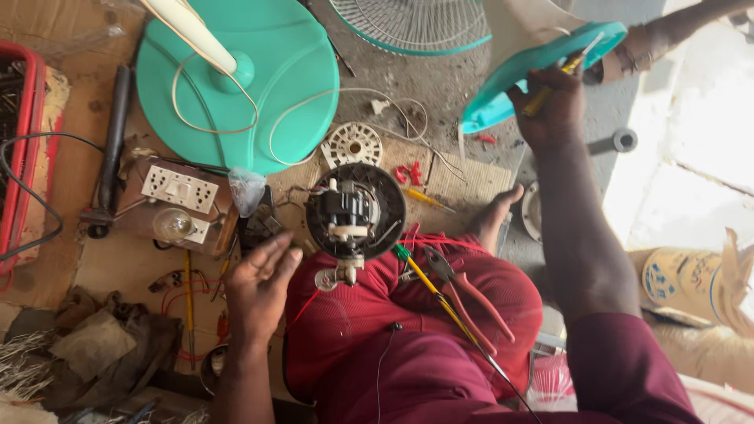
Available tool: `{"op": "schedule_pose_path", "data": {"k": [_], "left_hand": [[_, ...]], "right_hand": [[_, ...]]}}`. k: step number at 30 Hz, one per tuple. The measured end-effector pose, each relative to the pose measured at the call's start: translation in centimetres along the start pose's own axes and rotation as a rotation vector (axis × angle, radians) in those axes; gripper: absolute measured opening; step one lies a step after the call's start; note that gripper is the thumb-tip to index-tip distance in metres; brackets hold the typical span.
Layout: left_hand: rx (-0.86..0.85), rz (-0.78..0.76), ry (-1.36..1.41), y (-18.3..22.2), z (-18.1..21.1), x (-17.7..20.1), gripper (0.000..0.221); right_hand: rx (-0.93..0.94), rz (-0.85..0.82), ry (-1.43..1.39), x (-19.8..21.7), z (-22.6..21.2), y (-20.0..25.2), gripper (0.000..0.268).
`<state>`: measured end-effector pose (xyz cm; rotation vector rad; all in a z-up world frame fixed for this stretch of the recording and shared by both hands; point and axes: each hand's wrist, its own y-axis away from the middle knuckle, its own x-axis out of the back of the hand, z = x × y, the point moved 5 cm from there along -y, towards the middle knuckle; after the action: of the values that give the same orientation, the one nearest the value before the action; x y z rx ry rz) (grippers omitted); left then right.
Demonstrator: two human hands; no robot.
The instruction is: The person disassembles a standing electric fan motor while sitting on the floor. They use a screwdriver to remove screws from the fan housing and pliers to detach internal components, placing the removed parts on the floor.
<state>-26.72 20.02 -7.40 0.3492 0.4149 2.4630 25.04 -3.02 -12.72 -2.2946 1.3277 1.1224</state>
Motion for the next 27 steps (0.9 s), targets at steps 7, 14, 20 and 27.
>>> {"op": "schedule_pose_path", "data": {"k": [7, 14, 20, 27], "left_hand": [[0.045, 0.025, 0.029, -1.1, -1.6, 0.3, 0.04], [-0.128, 0.007, -0.031, -0.8, 1.3, 0.0, 0.041], [-0.125, 0.009, -0.023, 0.7, 0.9, -0.4, 0.04], [-0.195, -0.077, 0.04, 1.3, -0.9, -1.7, 0.042]], "right_hand": [[-0.166, 0.103, -0.064, 1.5, -1.3, -0.1, 0.055], [-0.116, -0.084, 0.18, 1.9, -1.6, 3.0, 0.087], [-0.131, 0.548, 0.033, 13.3, 3.3, 5.8, 0.031], [-0.627, 0.511, 0.425, 15.9, 13.6, 11.9, 0.024]]}}
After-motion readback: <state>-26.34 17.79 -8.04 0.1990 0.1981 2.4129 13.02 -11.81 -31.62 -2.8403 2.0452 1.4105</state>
